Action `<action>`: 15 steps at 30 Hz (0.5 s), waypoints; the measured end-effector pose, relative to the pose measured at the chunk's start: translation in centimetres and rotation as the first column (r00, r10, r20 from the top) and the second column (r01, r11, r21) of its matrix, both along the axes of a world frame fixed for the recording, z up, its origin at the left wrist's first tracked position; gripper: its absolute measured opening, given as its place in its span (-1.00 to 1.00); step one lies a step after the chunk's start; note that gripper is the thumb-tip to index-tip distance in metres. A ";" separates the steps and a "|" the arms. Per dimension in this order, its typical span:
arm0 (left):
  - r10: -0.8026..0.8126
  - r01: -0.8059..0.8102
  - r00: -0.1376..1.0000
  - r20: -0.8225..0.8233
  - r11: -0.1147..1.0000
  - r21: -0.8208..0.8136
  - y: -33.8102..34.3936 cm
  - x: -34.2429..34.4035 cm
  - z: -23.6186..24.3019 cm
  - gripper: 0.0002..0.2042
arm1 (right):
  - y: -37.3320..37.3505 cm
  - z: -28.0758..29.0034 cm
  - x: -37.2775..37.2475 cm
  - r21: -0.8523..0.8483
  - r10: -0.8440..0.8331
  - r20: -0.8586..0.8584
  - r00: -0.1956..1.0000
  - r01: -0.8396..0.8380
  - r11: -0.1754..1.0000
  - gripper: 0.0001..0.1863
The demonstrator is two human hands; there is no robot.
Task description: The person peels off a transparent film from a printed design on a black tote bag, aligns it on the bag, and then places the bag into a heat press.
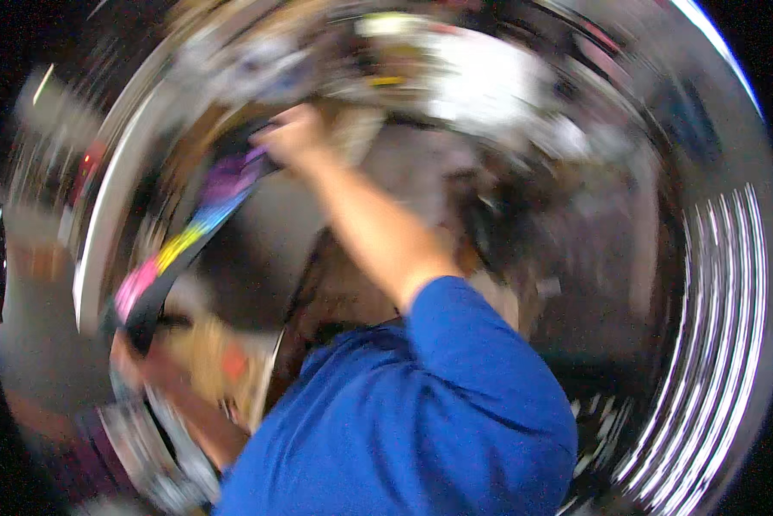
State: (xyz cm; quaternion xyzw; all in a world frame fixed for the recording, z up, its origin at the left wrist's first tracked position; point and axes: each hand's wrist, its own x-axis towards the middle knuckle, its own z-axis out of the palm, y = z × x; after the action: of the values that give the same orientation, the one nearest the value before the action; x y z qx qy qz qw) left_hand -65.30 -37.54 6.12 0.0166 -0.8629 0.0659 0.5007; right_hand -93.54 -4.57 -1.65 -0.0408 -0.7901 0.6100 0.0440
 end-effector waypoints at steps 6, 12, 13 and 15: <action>-0.784 0.339 0.610 -0.111 0.132 0.931 22.8 -7.5 -1.8 -0.70 | 25.3 -1.1 13.4 -0.486 -0.035 0.114 0.993 0.086 0.870 -0.42; -0.987 -0.045 -0.090 -0.130 -0.127 0.991 39.8 -7.1 0.3 -0.70 | 44.1 10.0 54.0 -0.451 -0.941 0.129 0.313 0.864 0.225 -0.57; -0.962 -0.098 -0.222 -0.159 -0.141 0.985 44.1 -6.5 1.3 -0.70 | 43.0 11.7 60.6 -0.476 -0.995 0.011 0.102 0.876 0.084 -0.62; -0.854 -0.221 -0.465 -0.233 -0.142 0.965 54.7 -4.1 3.7 -0.70 | 39.9 14.3 73.3 -0.600 -0.942 -0.293 -0.166 0.799 0.045 -0.65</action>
State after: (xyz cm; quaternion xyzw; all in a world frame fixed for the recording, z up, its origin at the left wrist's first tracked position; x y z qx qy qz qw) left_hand -69.43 17.15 9.85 -0.3369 -0.5648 -0.6640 -0.3558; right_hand -20.29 35.36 12.62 -0.3616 -0.3967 0.4551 0.7104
